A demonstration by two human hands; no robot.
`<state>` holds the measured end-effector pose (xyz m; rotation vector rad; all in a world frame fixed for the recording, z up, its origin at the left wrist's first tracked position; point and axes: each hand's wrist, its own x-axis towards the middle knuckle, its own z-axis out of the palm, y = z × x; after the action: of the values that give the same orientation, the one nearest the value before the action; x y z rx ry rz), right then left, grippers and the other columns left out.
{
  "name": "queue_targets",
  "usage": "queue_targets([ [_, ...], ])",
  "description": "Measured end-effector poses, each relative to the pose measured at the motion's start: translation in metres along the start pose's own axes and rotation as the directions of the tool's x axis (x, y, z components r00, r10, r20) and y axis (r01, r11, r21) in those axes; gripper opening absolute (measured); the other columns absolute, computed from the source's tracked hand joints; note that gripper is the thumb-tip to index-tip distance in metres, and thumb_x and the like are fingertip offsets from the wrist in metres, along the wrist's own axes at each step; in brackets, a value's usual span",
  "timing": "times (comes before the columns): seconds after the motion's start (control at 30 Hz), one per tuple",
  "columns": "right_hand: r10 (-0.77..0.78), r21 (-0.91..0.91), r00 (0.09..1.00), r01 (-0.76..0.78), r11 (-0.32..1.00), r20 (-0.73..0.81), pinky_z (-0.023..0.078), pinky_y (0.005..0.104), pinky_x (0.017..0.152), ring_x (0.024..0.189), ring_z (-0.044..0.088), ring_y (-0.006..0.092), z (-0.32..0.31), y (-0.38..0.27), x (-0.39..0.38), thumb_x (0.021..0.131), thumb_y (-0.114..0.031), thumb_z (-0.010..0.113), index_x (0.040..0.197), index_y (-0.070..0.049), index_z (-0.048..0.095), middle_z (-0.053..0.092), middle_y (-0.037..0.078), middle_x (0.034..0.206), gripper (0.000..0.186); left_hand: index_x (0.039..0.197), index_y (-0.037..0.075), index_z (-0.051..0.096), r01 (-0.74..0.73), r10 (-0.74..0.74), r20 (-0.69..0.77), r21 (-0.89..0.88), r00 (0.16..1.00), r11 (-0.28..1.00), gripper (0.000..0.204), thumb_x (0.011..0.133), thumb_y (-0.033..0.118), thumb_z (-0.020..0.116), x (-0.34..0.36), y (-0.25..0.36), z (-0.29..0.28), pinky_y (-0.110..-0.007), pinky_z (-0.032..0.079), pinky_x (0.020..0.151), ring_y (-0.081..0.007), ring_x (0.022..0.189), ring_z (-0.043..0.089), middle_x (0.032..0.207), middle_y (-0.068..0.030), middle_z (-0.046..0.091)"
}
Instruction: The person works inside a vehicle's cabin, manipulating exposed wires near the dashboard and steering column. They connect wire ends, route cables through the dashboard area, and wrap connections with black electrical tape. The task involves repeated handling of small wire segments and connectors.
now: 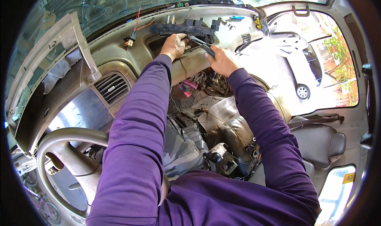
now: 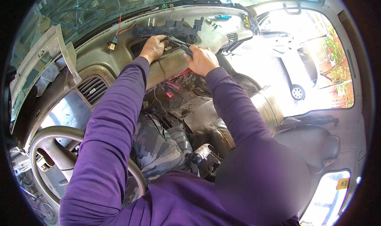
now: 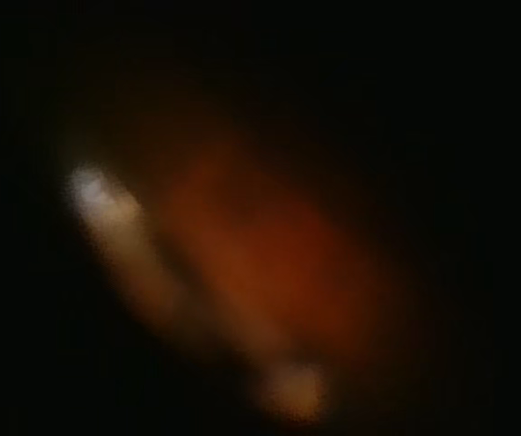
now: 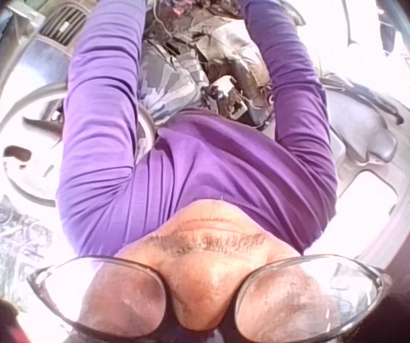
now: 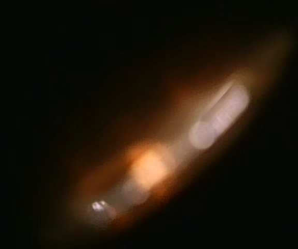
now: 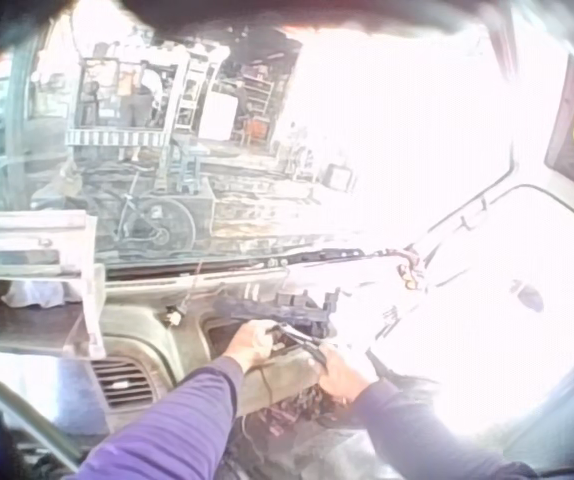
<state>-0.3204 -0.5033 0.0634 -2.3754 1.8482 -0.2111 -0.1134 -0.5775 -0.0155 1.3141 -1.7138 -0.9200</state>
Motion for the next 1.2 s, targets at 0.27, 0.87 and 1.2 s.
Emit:
queue_targets([
  [0.27, -0.037, 0.204, 0.991, 0.062, 0.977, -0.128, 0.05, 0.0544, 0.08, 0.089, 0.065, 0.0475, 0.032, 0.025, 0.009, 0.095, -0.032, 0.064, 0.1, -0.002, 0.063, 0.068, 0.027, 0.085, 0.03, 0.119, -0.001, 0.07, 0.031, -0.027, 0.037, -0.107, 0.999, 0.994, 0.042, 0.092, 0.032, 0.069, 0.007, -0.005, 0.004, -0.037, 0.051, 0.09, -0.0322, 0.1, 0.07, 0.11, -0.0219, 0.073],
  [0.87, 0.206, 0.152, 0.977, -0.196, 0.969, -0.052, 0.044, 0.054, 0.096, 0.105, 0.063, 0.0462, 0.028, -0.019, -0.002, 0.098, -0.035, 0.059, 0.105, 0.0, 0.064, 0.069, 0.028, 0.104, 0.036, 0.105, 0.002, 0.074, 0.097, -0.096, -0.008, 0.122, 0.995, 0.988, 0.059, 0.087, 0.058, 0.072, -0.003, 0.02, -0.003, -0.043, 0.053, 0.088, -0.0379, 0.099, 0.07, 0.103, -0.0236, 0.073],
  [1.2, 0.322, 0.128, 0.946, -0.325, 0.937, 0.043, 0.04, 0.0569, 0.107, 0.124, 0.051, 0.0527, 0.032, -0.032, 0.0, 0.099, -0.039, 0.056, 0.123, -0.004, 0.061, 0.061, 0.029, 0.124, 0.042, 0.102, 0.001, 0.075, 0.11, -0.107, -0.035, 0.115, 0.994, 0.987, 0.062, 0.083, 0.059, 0.076, -0.002, 0.019, -0.004, -0.042, 0.054, 0.086, -0.0369, 0.095, 0.071, 0.099, -0.0233, 0.074],
])
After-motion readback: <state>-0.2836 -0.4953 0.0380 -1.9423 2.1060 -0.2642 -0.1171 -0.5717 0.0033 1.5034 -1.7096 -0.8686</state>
